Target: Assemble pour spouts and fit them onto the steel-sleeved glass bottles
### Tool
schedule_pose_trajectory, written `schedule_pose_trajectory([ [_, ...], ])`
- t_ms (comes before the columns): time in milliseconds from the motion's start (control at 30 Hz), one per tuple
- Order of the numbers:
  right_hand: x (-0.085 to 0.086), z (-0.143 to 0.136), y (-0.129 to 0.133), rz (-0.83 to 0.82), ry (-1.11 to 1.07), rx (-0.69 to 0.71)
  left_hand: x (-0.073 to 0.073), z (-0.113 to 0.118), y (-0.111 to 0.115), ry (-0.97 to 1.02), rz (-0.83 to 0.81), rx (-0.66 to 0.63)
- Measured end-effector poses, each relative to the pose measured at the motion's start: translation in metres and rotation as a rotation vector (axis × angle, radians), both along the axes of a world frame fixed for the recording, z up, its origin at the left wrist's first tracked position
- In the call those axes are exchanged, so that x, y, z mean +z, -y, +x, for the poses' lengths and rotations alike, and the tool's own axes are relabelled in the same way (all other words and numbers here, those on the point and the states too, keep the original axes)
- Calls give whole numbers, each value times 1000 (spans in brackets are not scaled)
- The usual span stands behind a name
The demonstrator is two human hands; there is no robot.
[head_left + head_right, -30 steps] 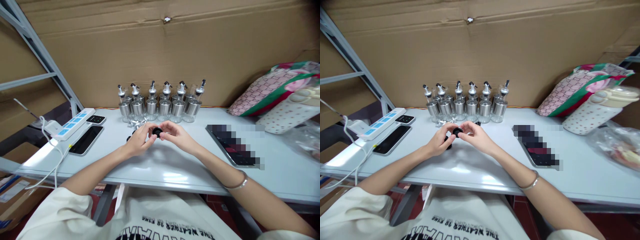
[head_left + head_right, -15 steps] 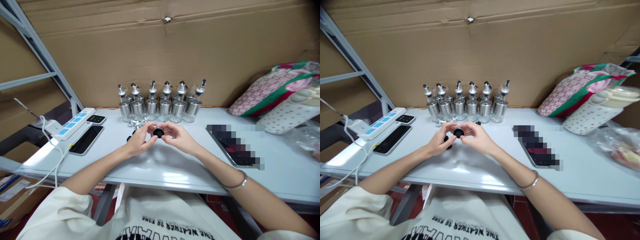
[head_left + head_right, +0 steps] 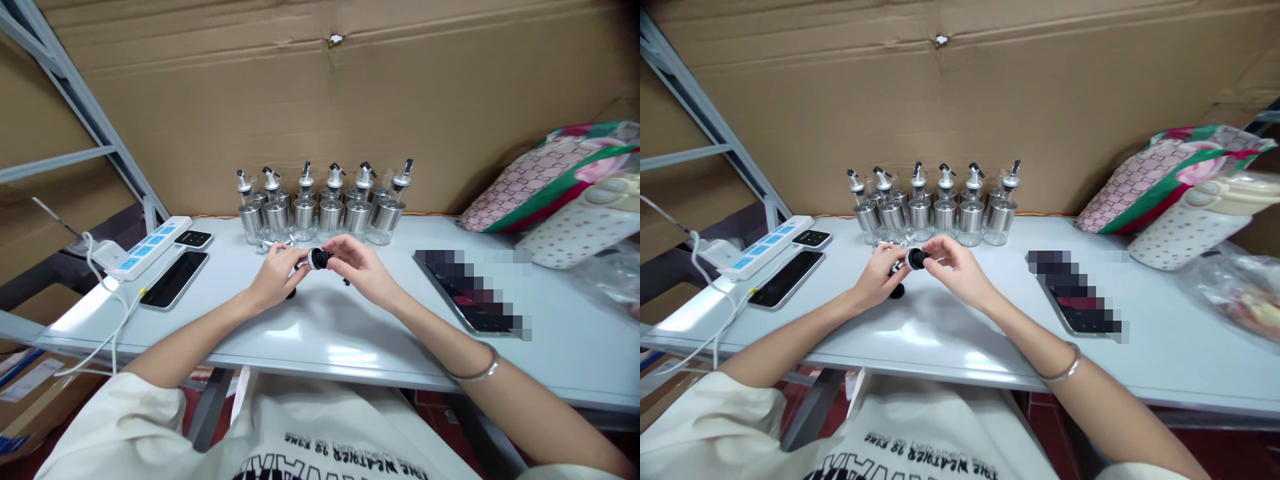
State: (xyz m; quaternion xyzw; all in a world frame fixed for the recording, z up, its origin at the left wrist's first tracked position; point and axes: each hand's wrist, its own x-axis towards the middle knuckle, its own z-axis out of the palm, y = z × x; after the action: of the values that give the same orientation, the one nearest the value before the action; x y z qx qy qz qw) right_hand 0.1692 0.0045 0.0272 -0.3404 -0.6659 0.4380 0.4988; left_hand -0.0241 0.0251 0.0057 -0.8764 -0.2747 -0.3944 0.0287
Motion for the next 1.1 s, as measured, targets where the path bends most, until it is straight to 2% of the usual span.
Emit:
schedule_pose_trajectory([
  [100,0,1,-1,36,64,-35,0,-1,0,-67,7,51],
  [367,2,4,-1,147,178,-82,4,-1,2,-162,57,36],
  [500,0,6,-3,185,214,-51,4,-1,3,-174,10,-8],
  [767,-3,6,-3,394,266,-59,3,0,6,-133,-137,-82],
  [933,0,5,1,383,303,-121,2,2,8,-154,-43,-11],
  [1100,4,4,6,341,295,-117,4,0,8,-169,170,46],
])
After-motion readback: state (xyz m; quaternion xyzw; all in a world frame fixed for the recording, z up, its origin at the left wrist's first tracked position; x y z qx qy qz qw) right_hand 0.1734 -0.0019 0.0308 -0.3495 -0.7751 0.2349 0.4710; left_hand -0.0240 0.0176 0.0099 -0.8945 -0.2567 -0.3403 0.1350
